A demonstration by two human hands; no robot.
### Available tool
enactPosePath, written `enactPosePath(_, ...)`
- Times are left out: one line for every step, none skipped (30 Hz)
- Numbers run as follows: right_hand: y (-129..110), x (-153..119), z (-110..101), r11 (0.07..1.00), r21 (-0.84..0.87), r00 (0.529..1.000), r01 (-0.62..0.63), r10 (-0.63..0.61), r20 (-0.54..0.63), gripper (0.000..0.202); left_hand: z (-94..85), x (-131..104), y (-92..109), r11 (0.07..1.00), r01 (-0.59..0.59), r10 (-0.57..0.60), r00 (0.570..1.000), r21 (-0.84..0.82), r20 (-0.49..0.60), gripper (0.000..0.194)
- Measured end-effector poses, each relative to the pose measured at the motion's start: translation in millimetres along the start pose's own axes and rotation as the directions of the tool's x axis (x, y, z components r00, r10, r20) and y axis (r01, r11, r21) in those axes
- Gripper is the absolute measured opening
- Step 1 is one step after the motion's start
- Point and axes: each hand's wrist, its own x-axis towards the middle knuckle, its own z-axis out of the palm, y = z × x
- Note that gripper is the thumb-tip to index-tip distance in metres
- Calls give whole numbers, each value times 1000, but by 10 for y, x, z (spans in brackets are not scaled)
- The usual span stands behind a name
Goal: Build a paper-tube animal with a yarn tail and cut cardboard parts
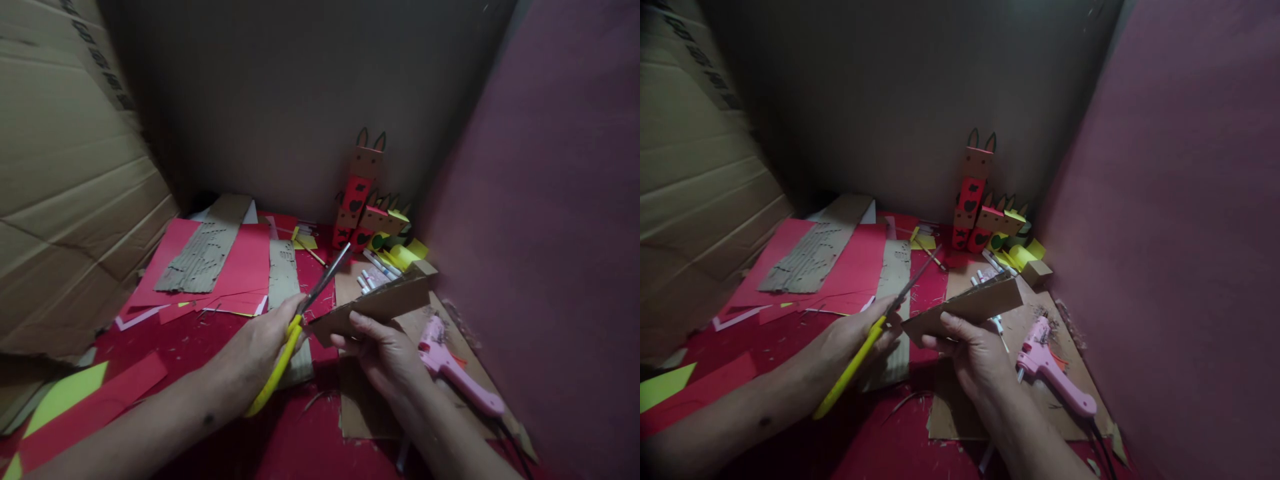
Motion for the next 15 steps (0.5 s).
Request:
enactPosePath(16, -11, 4, 1000, -8, 999, -29, 29, 14, 19, 19, 12, 12, 995, 36, -37, 999, -90, -9, 27)
enactPosePath(35, -22, 7, 998, -14, 998, -59, 59, 34, 19, 36, 23, 25, 981, 63, -65, 998, -185, -5, 28)
enactPosePath(55, -32, 7, 996, -17, 995, -87, 88, 55, 19, 51, 31, 38, 956, 79, -81, 997, -282, 5, 28)
enactPosePath(74, -39, 5, 994, -19, 991, -109, 110, 71, 20, 62, 37, 49, 929, 80, -80, 997, -360, 17, 28)
enactPosePath(89, -43, 1, 992, -24, 988, -126, 127, 83, 20, 67, 40, 59, 912, 66, -61, 998, -405, 25, 28)
enactPosePath(97, -41, -5, 991, -29, 987, -133, 135, 88, 21, 67, 40, 65, 902, 47, -40, 999, -429, 24, 28)
enactPosePath(98, -36, -12, 990, -34, 987, -134, 137, 84, 22, 63, 38, 70, 898, 31, -24, 999, -439, 22, 29)
enactPosePath(91, -26, -19, 990, -41, 987, -136, 138, 76, 21, 55, 35, 72, 898, 26, -21, 1000, -439, 16, 29)
enactPosePath(77, -14, -27, 990, -44, 988, -134, 137, 67, 21, 47, 31, 72, 901, 26, -23, 1000, -434, 13, 30)
enactPosePath(57, 0, -36, 991, -39, 990, -130, 132, 57, 20, 38, 28, 70, 907, 29, -26, 1000, -421, 13, 30)
enactPosePath(34, 15, -45, 992, -25, 991, -122, 123, 45, 20, 31, 26, 67, 915, 32, -29, 999, -402, 12, 30)
enactPosePath(9, 30, -53, 994, -4, 993, -111, 111, 29, 20, 25, 24, 61, 924, 33, -31, 999, -381, 10, 30)
enactPosePath(-14, 43, -61, 995, 16, 995, -99, 99, 12, 21, 19, 24, 53, 933, 32, -30, 999, -357, 10, 30)
enactPosePath(-35, 55, -67, 996, 33, 996, -85, 86, -6, 21, 14, 25, 43, 943, 30, -25, 1000, -331, 18, 31)
enactPosePath(-53, 65, -71, 997, 47, 997, -69, 70, -23, 21, 8, 26, 29, 954, 30, -23, 999, -297, 26, 32)
